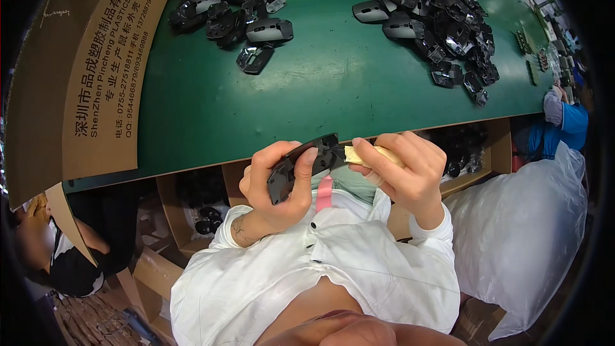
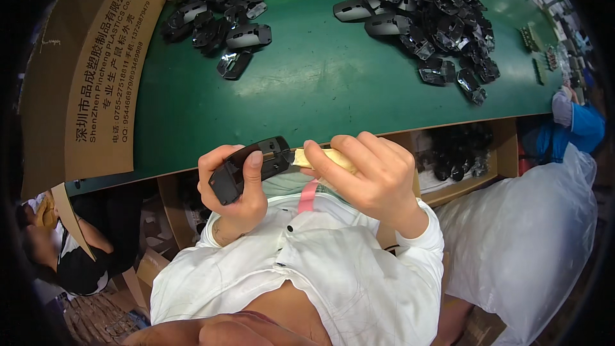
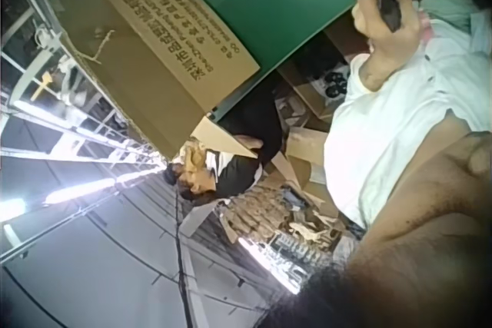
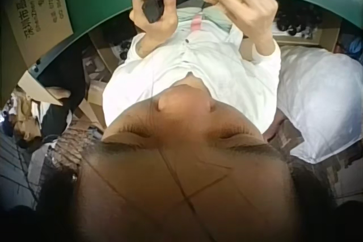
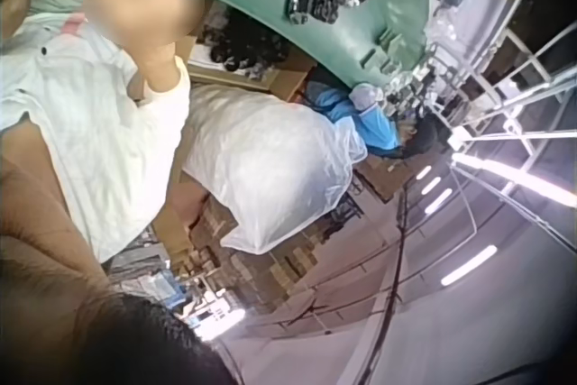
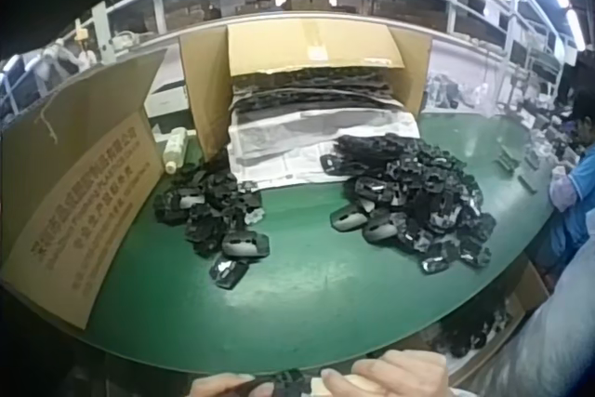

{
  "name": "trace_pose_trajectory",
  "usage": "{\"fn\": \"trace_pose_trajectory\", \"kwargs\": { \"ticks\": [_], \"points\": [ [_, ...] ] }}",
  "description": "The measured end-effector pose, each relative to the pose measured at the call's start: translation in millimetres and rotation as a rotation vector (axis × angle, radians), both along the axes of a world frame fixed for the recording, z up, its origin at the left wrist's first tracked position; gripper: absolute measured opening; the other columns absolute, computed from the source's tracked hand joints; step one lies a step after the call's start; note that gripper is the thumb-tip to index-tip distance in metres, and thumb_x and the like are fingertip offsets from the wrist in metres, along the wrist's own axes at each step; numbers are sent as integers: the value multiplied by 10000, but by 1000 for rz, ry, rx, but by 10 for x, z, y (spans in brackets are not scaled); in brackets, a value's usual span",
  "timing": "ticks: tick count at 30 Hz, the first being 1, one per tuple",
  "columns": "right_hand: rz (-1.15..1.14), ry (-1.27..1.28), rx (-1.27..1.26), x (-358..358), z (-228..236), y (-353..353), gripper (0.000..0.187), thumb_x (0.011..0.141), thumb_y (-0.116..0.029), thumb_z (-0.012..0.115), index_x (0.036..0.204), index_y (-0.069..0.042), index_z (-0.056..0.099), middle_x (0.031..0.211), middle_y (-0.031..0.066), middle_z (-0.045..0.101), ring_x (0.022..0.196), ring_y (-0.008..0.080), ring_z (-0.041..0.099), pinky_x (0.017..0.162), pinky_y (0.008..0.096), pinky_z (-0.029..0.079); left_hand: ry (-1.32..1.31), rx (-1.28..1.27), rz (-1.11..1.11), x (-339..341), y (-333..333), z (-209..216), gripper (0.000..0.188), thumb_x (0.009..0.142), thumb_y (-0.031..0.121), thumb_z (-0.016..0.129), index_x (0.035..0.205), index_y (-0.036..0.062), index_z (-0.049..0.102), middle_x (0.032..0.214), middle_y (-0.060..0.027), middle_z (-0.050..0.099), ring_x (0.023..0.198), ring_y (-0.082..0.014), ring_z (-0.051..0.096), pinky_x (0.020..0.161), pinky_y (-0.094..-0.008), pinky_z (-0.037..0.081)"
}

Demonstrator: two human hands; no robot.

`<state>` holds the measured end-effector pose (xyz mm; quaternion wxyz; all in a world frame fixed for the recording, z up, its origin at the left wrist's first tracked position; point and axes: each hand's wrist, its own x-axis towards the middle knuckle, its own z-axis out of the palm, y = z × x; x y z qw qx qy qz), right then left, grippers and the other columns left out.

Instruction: Cleaning and deburring black plastic electronic components using a scraper tool at a manual assembly station.

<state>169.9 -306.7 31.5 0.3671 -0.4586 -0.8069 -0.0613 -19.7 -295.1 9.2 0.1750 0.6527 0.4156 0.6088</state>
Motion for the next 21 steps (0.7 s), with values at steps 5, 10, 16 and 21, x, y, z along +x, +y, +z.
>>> {"fn": "trace_pose_trajectory", "kwargs": {
  "ticks": [5, 10, 16, 21],
  "points": [
    [-14, -51, 8, -17, 52, 10, 205, 688, -205, 780, 857, -96, 742, 748, 11, 601, 520, 108, 415, 452, 225, 348, 61, 9, -10, -9, 0, 3, 287, 740, -74, 747, 977, -17, 595, 743, -72, 670, 501, -114, 516, 472, -214, 435],
    [-69, -241, 33, -80, 156, -22, 199, 668, -165, 770, 860, -118, 745, 760, -6, 603, 507, 106, 385, 445, 228, 337, 193, 149, -66, -15, 22, -8, 344, 711, -92, 754, 1002, -34, 579, 769, -92, 674, 492, -124, 514, 457, -225, 431],
    [-367, -612, -219, 396, 58, 177, 206, 708, -141, 729, 913, -132, 725, 771, -19, 561, 506, 112, 348, 456, 234, 325, -233, 292, 241, -208, 40, 134, 277, 794, 5, 710, 1019, -12, 550, 819, -131, 651, 540, -146, 556, 493, -236, 468],
    [-203, -46, -87, 237, 365, 22, 151, 719, -171, 775, 849, -108, 730, 688, -39, 562, 498, 108, 403, 460, 242, 346, -222, -170, 134, -214, 31, 69, 194, 865, 52, 678, 984, 7, 531, 754, -94, 635, 507, -124, 538, 494, -217, 465]
  ]
}}
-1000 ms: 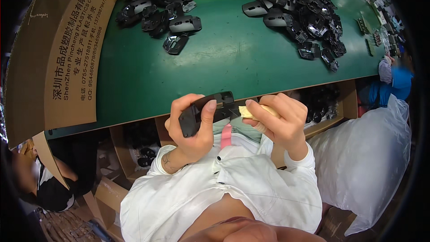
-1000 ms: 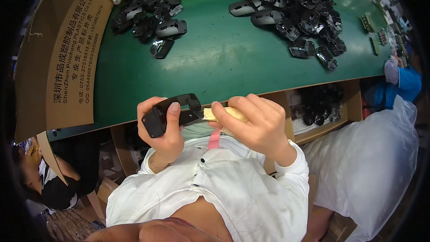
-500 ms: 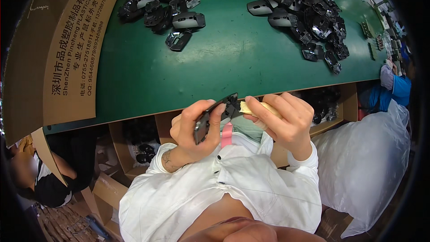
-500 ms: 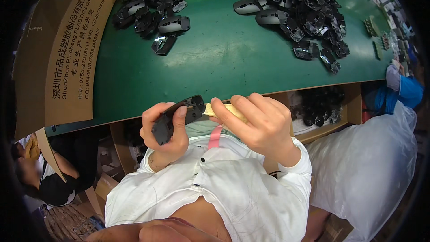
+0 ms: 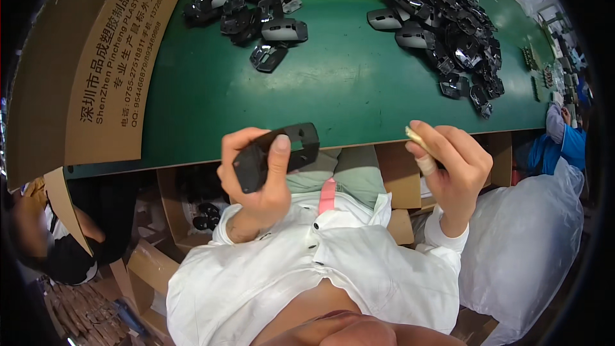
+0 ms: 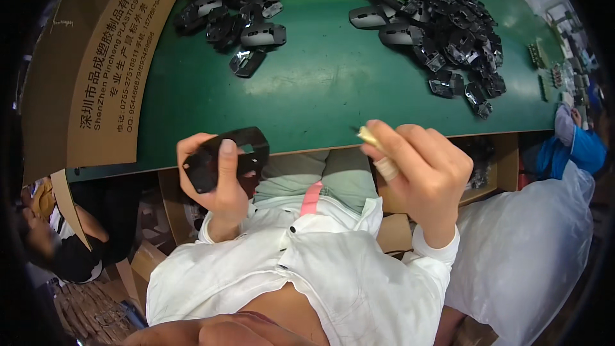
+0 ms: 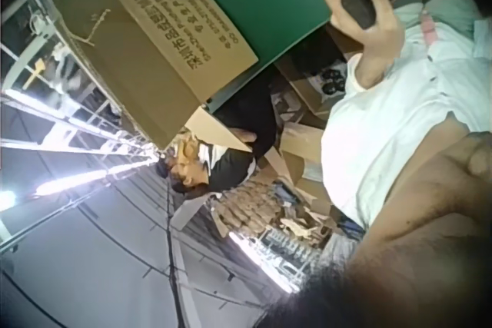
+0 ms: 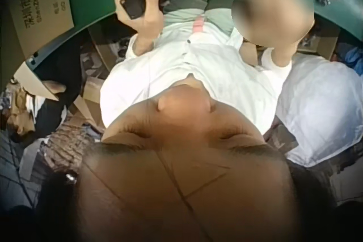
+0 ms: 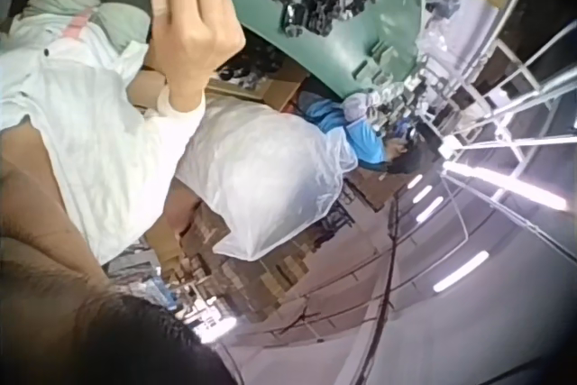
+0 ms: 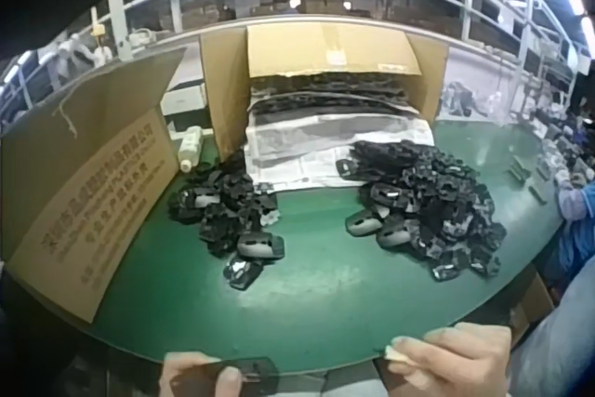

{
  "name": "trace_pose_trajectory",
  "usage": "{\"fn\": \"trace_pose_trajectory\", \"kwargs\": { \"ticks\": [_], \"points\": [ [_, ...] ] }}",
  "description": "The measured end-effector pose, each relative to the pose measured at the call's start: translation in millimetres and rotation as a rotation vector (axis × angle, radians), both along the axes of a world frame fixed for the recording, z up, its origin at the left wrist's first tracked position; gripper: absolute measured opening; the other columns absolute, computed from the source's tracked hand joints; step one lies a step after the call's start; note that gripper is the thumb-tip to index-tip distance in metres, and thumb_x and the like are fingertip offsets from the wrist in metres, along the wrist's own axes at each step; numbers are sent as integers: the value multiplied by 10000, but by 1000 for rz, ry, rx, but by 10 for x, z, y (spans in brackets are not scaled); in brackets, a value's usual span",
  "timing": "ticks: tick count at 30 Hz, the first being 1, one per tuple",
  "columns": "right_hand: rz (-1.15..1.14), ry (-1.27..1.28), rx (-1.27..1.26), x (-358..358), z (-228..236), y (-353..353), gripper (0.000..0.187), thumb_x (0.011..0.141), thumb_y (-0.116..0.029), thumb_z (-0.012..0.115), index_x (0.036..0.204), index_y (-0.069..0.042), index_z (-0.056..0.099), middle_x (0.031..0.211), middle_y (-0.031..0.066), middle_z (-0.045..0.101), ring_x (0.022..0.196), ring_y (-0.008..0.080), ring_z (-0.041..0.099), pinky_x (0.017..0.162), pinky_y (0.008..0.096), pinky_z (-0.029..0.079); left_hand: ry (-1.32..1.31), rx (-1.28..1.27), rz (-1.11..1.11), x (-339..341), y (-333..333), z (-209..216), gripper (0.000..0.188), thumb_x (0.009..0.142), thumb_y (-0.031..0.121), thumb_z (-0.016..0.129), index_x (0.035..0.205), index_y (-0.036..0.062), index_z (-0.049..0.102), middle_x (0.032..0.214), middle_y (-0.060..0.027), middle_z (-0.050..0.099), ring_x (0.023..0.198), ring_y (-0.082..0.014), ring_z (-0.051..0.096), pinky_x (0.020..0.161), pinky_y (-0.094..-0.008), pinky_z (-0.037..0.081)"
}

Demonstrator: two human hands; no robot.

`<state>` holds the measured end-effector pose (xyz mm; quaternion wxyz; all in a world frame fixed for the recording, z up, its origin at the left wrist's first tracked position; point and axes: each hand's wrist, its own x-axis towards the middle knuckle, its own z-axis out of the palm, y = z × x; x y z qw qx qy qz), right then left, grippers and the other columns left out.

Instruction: Cleaning and deburring black plastic electronic components using a scraper tool at a manual assembly station.

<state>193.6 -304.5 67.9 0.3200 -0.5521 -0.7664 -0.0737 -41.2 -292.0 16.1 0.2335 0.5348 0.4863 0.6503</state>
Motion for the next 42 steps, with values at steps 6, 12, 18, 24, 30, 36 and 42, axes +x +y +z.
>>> {"fn": "trace_pose_trajectory", "kwargs": {
  "ticks": [6, 12, 18, 24, 30, 36, 42],
  "points": [
    [265, 66, -53, -229, -21, 54, 192, 748, -191, 780, 880, -57, 742, 711, -3, 627, 501, 112, 426, 470, 238, 348, -204, -242, -172, 141, -72, 171, 167, 871, 36, 664, 953, 14, 521, 658, -27, 599, 469, -84, 488, 468, -198, 428],
    [336, 18, -101, -278, -21, 40, 187, 747, -200, 776, 868, -62, 738, 713, -7, 627, 502, 109, 424, 467, 236, 349, -137, -234, -248, 122, -71, 161, 162, 869, 35, 662, 947, 19, 521, 647, -8, 582, 464, -70, 460, 457, -194, 392],
    [330, -36, -97, -294, -34, 33, 183, 743, -203, 769, 863, -70, 734, 713, -10, 613, 508, 108, 425, 467, 238, 352, -93, -186, -260, 122, -74, 148, 154, 869, 35, 660, 941, 23, 524, 645, 0, 575, 467, -64, 438, 451, -190, 360],
    [308, -158, -29, -328, -12, 13, 183, 739, -204, 759, 869, -78, 730, 711, -13, 578, 521, 106, 432, 470, 238, 358, -101, -258, -265, 127, -86, 185, 148, 864, 30, 659, 933, 24, 527, 644, 2, 574, 472, -60, 435, 453, -190, 358],
    [301, -209, 2, -342, 21, 4, 184, 743, -206, 751, 877, -82, 728, 710, -13, 557, 528, 104, 436, 475, 234, 362, -88, -263, -249, 108, -82, 179, 149, 859, 25, 659, 931, 22, 528, 646, -1, 577, 471, -61, 434, 453, -189, 356],
    [303, -222, -29, -365, 33, 10, 184, 745, -204, 747, 882, -83, 730, 709, -12, 560, 530, 102, 436, 477, 229, 361, -58, -269, -279, 110, -63, 182, 149, 856, 21, 657, 930, 18, 528, 647, -8, 578, 470, -67, 430, 445, -192, 349],
    [298, -241, -38, -369, 48, 18, 176, 746, -202, 745, 876, -85, 729, 712, -20, 561, 527, 98, 430, 475, 228, 357, -36, -273, -285, 98, -52, 164, 150, 855, 20, 656, 933, 12, 529, 646, -13, 577, 471, -72, 431, 440, -198, 350]
  ]
}}
